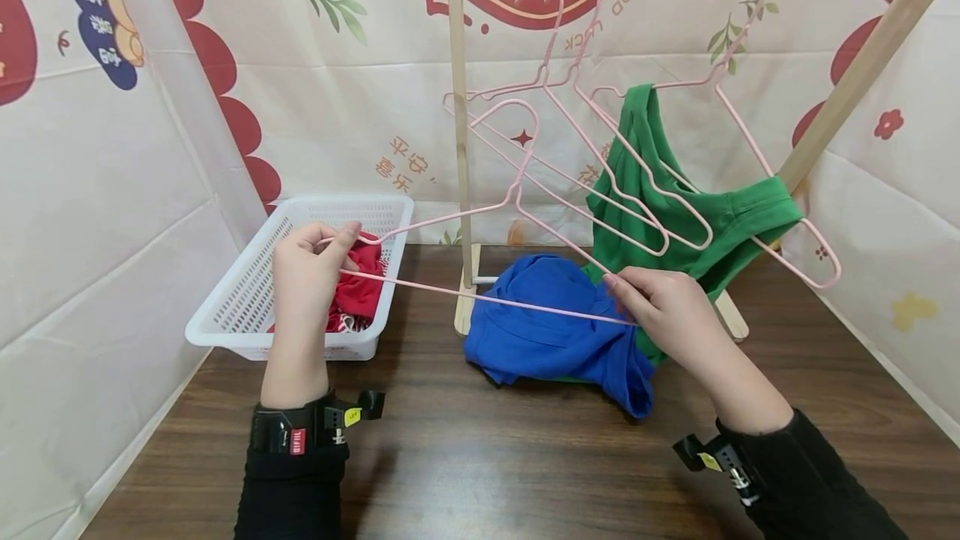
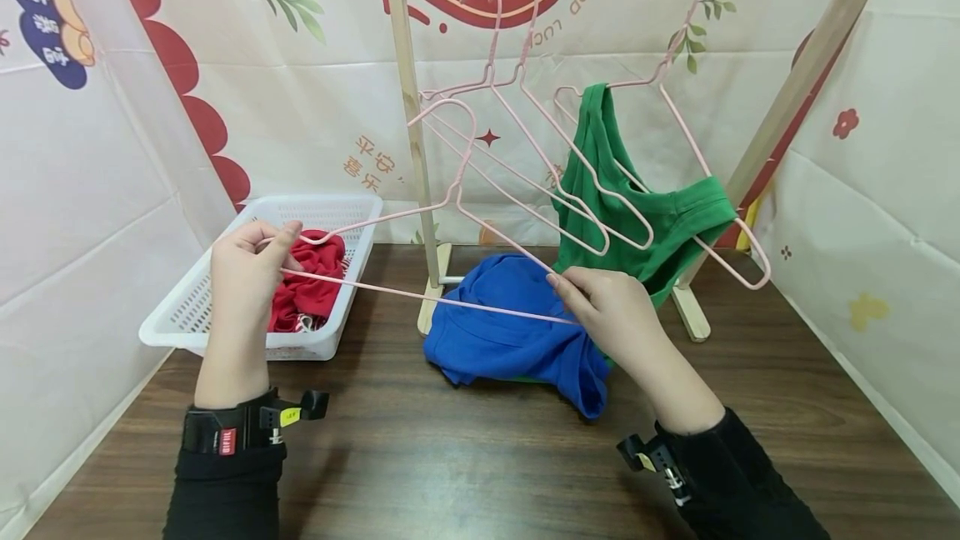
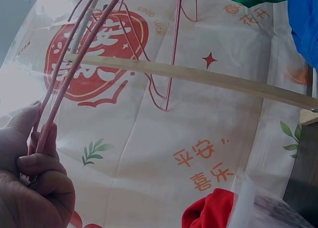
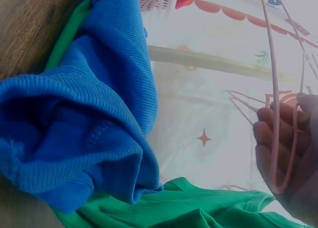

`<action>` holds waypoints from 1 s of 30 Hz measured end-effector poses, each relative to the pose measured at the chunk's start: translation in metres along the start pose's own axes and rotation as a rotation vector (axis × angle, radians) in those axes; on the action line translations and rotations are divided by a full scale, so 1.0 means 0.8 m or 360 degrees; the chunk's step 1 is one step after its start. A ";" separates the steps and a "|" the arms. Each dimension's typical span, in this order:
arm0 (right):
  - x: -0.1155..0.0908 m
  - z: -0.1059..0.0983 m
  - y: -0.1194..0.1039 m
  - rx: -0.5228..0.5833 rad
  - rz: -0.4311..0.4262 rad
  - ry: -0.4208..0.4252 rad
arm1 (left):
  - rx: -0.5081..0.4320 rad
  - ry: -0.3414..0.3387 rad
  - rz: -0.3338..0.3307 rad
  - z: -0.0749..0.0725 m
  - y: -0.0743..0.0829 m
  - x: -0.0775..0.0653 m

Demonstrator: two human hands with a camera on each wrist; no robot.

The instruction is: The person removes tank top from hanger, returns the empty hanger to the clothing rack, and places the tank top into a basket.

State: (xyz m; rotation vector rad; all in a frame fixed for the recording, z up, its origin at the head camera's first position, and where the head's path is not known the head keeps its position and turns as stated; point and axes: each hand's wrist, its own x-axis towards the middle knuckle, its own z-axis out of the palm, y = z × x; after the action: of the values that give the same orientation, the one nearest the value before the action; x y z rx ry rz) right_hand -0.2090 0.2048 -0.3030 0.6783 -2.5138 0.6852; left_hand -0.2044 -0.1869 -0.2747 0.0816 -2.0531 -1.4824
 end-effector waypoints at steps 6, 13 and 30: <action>-0.003 0.000 0.003 0.0004 -0.0206 0.0230 | -0.0037 -0.0001 -0.0044 0.000 0.004 -0.002; -0.004 -0.006 0.000 -0.0078 -0.0384 0.0400 | -0.0110 -0.0006 -0.0089 -0.001 0.009 -0.003; -0.011 -0.021 -0.005 -0.0020 -0.0419 0.0343 | -0.0329 0.0133 -0.0017 -0.005 0.007 -0.004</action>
State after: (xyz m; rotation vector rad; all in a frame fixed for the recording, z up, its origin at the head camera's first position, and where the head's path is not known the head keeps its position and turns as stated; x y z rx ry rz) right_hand -0.1954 0.2142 -0.2934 0.8631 -2.1812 0.6110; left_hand -0.1983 -0.1869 -0.2707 0.0710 -1.8261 -1.6606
